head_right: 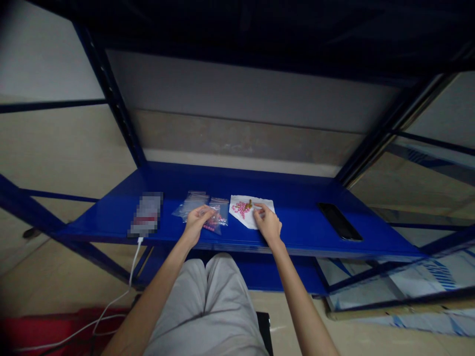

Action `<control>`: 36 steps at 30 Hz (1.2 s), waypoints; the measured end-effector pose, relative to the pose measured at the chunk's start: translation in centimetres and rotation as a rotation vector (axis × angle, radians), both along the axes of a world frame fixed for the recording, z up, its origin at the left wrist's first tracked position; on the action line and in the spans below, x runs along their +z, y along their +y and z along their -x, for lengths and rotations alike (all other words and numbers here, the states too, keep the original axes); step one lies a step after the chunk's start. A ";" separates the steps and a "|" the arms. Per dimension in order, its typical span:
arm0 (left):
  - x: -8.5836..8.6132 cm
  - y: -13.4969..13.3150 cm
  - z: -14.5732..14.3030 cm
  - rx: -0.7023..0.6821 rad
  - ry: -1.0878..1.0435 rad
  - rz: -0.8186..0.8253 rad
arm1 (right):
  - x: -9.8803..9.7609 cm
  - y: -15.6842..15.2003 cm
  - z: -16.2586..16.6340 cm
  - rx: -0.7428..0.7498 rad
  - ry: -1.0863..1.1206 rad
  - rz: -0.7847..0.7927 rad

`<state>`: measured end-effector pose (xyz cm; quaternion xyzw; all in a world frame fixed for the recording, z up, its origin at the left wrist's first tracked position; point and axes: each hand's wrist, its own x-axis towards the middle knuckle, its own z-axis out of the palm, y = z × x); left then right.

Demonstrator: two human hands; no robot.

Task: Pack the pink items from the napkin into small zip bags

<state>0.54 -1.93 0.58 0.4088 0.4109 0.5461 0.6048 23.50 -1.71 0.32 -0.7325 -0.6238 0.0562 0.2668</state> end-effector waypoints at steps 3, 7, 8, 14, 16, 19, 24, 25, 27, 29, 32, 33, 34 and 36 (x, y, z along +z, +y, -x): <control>0.0 0.0 0.0 -0.012 0.026 0.009 | 0.6 0.9 0.0 0.141 -0.105 -0.070; -0.1 -0.1 0.0 -0.068 0.079 0.017 | 1.4 1.9 0.0 0.252 -0.269 -0.065; -0.2 -0.2 0.0 -0.078 0.091 0.015 | 1.6 2.1 -0.1 0.261 -0.292 -0.059; -0.1 -0.2 -0.1 -0.052 0.090 -0.009 | 2.7 2.2 -0.3 0.320 -0.320 -0.071; 0.0 -0.2 -0.1 -0.041 0.081 -0.018 | 3.1 2.4 -0.3 0.341 -0.291 -0.073; 0.1 -0.3 -0.1 -0.037 0.074 -0.014 | 3.6 2.9 -0.4 0.362 -0.216 -0.071; -0.3 -0.2 -0.1 -0.041 0.064 -0.017 | 3.9 3.6 0.0 0.335 -0.208 -0.007; -0.3 -0.1 -0.1 -0.042 0.064 -0.017 | 3.9 3.6 0.2 0.319 -0.220 -0.001; -0.5 -0.1 -0.1 -0.045 0.061 -0.014 | 3.7 3.5 0.7 0.291 -0.237 0.001; -0.5 -0.1 -0.1 -0.049 0.055 -0.013 | 3.5 3.2 1.2 0.257 -0.237 -0.003; -0.4 -0.2 -0.1 -0.051 0.054 -0.037 | 3.5 2.9 1.8 0.209 -0.207 -0.013; -0.3 -0.2 -0.1 -0.051 0.058 -0.044 | 3.6 2.8 2.0 0.193 -0.186 -0.023; -0.2 -0.3 -0.1 -0.052 0.063 -0.045 | 3.9 2.7 2.2 0.189 -0.157 -0.042; 0.0 -0.4 -0.1 -0.050 0.069 -0.033 | 4.8 2.2 2.8 0.249 -0.074 -0.106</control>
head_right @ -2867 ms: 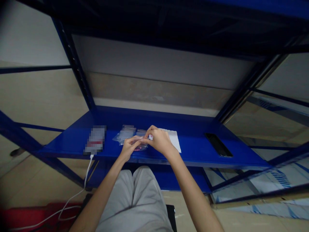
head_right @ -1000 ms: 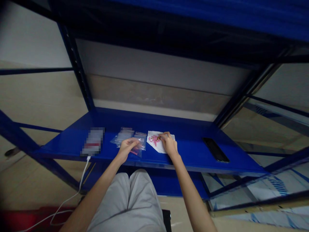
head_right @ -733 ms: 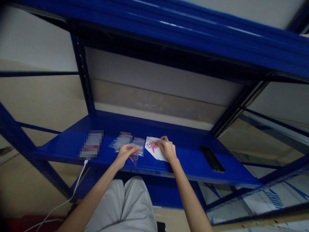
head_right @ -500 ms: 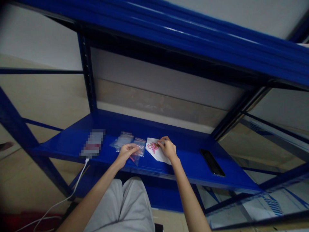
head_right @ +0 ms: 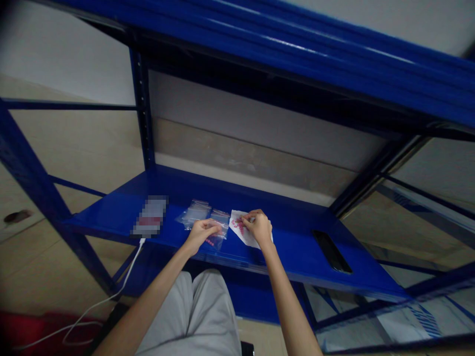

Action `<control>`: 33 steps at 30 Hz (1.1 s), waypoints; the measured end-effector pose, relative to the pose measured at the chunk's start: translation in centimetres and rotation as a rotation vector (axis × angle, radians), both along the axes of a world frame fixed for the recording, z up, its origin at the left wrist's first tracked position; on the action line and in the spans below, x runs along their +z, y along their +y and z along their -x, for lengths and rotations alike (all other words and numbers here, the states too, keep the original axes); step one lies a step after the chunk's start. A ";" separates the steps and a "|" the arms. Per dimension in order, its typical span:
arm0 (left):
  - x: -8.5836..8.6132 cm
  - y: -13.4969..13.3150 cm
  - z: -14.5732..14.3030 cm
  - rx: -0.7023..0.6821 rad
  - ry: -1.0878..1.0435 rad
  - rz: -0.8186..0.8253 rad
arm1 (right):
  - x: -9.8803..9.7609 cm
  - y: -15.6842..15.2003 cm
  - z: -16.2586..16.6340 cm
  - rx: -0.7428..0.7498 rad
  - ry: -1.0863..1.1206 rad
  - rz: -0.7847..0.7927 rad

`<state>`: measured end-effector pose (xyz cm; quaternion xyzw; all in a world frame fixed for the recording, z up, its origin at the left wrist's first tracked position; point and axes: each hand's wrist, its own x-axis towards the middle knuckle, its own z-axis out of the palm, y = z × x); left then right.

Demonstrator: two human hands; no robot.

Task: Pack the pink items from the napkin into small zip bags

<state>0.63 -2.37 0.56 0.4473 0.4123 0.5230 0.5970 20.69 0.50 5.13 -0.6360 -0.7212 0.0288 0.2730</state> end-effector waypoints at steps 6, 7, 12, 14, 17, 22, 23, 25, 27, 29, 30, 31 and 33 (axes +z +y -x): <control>0.2 -0.3 0.1 -0.033 -0.011 0.002 | 4.2 -2.8 3.3 0.422 0.054 -0.053; 0.1 -0.4 0.1 -0.044 -0.006 0.001 | 4.8 -3.2 3.8 0.438 0.010 -0.047; -0.1 -0.4 0.2 -0.087 0.007 -0.016 | 6.4 -3.8 5.0 0.465 -0.226 0.013; -0.2 -0.3 0.2 -0.098 0.012 -0.018 | 6.8 -3.7 5.1 0.483 -0.293 0.013; -0.4 -0.2 0.3 -0.107 0.011 -0.030 | 7.2 -3.5 5.4 0.520 -0.377 0.001; -0.2 -0.1 0.4 -0.123 -0.046 -0.094 | 7.7 -3.3 5.8 0.570 -0.444 -0.017; -0.1 -0.1 0.4 -0.126 -0.061 -0.110 | 7.7 -3.2 5.9 0.582 -0.450 -0.019; 0.0 -0.1 0.5 -0.132 -0.083 -0.126 | 7.7 -3.1 6.1 0.608 -0.464 -0.017; 0.1 0.0 0.5 -0.129 -0.088 -0.118 | 7.7 -3.0 6.3 0.636 -0.473 -0.009; 0.2 0.1 0.5 -0.123 -0.104 -0.100 | 7.7 -2.9 6.4 0.660 -0.448 0.009; 0.2 0.1 0.5 -0.117 -0.122 -0.089 | 7.7 -2.9 6.4 0.669 -0.417 0.023; 0.2 0.2 0.5 -0.111 -0.143 -0.078 | 7.7 -2.9 6.4 0.678 -0.376 0.039; 0.2 0.3 0.5 -0.104 -0.179 -0.072 | 7.3 -2.7 6.4 0.676 -0.265 0.055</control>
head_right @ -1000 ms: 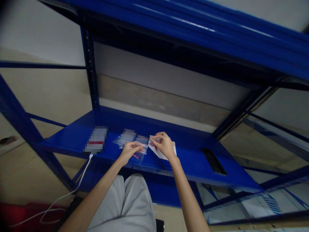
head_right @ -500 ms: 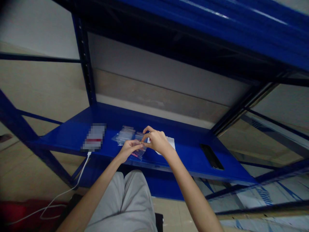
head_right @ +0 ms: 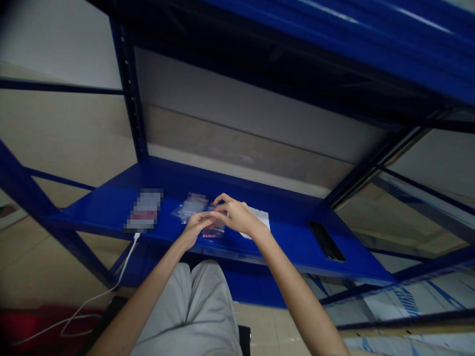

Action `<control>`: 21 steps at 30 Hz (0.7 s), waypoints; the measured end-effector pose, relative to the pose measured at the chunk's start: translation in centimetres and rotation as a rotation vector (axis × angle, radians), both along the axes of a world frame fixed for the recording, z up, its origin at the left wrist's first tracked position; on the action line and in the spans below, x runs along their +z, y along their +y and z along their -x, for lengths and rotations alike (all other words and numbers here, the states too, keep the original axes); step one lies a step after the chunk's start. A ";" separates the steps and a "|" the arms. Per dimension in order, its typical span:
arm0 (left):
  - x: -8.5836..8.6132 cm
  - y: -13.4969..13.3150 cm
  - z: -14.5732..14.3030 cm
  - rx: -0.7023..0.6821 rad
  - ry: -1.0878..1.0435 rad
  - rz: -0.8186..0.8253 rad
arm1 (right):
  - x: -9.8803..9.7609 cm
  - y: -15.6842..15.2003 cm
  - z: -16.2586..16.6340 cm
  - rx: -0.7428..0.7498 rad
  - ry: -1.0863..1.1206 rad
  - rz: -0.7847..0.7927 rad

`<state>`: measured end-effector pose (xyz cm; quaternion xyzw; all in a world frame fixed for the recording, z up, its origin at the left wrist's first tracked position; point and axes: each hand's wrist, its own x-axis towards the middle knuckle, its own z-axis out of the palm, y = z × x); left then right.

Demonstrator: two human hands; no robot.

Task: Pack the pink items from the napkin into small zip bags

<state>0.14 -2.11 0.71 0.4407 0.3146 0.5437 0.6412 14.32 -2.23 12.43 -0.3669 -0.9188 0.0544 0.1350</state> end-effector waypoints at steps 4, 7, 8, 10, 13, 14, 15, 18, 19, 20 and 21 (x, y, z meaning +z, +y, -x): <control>-0.1 0.1 0.1 0.004 -0.025 -0.026 | -2.3 0.4 -0.1 -0.188 0.386 -0.020; -0.3 0.3 0.3 0.021 -0.061 -0.028 | -5.3 0.3 -0.1 -0.338 0.630 0.034; -0.4 0.3 0.3 0.027 -0.075 -0.029 | -6.3 0.1 0.0 -0.358 0.666 0.083; -0.5 0.4 0.3 0.034 -0.086 -0.028 | -8.2 -0.3 0.0 -0.401 0.725 0.151; -0.4 0.4 0.2 0.047 -0.059 -0.018 | -10.2 -0.9 0.0 -0.474 0.857 0.177; -0.3 0.4 0.1 0.061 -0.052 -0.022 | -10.6 -1.0 -0.1 -0.490 0.905 0.181; -0.3 0.3 0.1 0.080 -0.047 -0.027 | -11.0 -1.1 -0.2 -0.496 0.946 0.189; -0.4 0.3 -0.1 0.128 -0.020 -0.052 | -11.7 -1.4 -0.5 -0.476 1.005 0.243; -0.5 0.3 -0.1 0.135 0.001 -0.064 | -12.0 -1.5 -0.7 -0.467 1.003 0.261; -0.6 0.3 -0.2 0.141 0.023 -0.079 | -12.2 -1.6 -0.7 -0.464 0.996 0.271; -0.7 0.3 -0.2 0.147 0.044 -0.097 | -12.5 -1.7 -0.8 -0.469 0.987 0.271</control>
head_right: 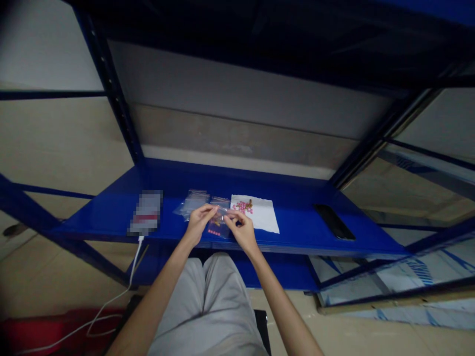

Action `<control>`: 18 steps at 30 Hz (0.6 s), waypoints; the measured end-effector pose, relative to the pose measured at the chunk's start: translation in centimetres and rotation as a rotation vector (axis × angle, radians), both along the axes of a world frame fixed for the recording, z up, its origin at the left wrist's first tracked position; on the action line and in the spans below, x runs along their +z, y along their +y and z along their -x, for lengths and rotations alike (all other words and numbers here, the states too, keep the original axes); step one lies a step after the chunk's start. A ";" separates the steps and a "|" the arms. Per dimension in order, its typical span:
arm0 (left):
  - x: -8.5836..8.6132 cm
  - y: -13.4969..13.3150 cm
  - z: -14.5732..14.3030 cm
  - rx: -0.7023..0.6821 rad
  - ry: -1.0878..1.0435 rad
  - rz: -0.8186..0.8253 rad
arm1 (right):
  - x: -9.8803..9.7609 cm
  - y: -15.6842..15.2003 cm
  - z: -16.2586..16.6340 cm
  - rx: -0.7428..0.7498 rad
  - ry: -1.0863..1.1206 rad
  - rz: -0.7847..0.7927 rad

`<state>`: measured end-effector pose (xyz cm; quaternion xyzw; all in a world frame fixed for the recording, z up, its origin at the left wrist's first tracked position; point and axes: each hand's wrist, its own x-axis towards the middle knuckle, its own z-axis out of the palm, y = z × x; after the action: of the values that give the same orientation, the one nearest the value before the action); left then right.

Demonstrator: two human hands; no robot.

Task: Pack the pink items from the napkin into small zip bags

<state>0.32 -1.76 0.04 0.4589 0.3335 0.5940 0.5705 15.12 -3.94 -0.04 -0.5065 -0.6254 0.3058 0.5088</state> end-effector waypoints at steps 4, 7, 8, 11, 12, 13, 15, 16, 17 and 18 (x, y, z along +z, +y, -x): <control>0.0 -0.1 0.0 0.008 0.046 -0.007 | -0.7 -0.4 0.2 -0.052 -0.014 -0.009; -0.1 -0.2 0.0 0.008 0.063 0.014 | -0.7 -0.4 0.5 -0.035 0.029 0.010; -0.1 -0.2 -0.1 0.008 0.075 0.011 | -0.6 -0.4 0.5 -0.018 0.047 0.019; -0.2 -0.2 -0.2 0.015 0.109 -0.012 | -0.5 -0.2 0.5 -0.012 0.067 0.012; -0.2 -0.2 -0.3 0.019 0.117 -0.020 | -0.5 -0.1 0.5 -0.031 0.066 0.001; -0.2 -0.3 -0.3 0.022 0.125 -0.026 | -0.5 -0.1 0.4 -0.054 0.066 -0.010; -0.1 -0.4 -0.3 0.018 0.147 -0.030 | -0.5 0.0 0.4 -0.080 0.087 -0.017; -0.1 -0.4 -0.3 0.011 0.154 -0.030 | -0.5 0.0 0.4 -0.074 0.114 -0.012; 0.0 -0.4 -0.3 0.005 0.157 -0.028 | -0.5 0.1 0.4 -0.061 0.149 -0.002; 0.0 -0.5 -0.3 0.000 0.155 -0.026 | -0.4 0.1 0.4 -0.047 0.187 0.009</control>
<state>0.66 -2.22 0.09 0.5110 0.3690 0.5609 0.5368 14.76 -3.87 -0.47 -0.4925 -0.5616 0.3427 0.5697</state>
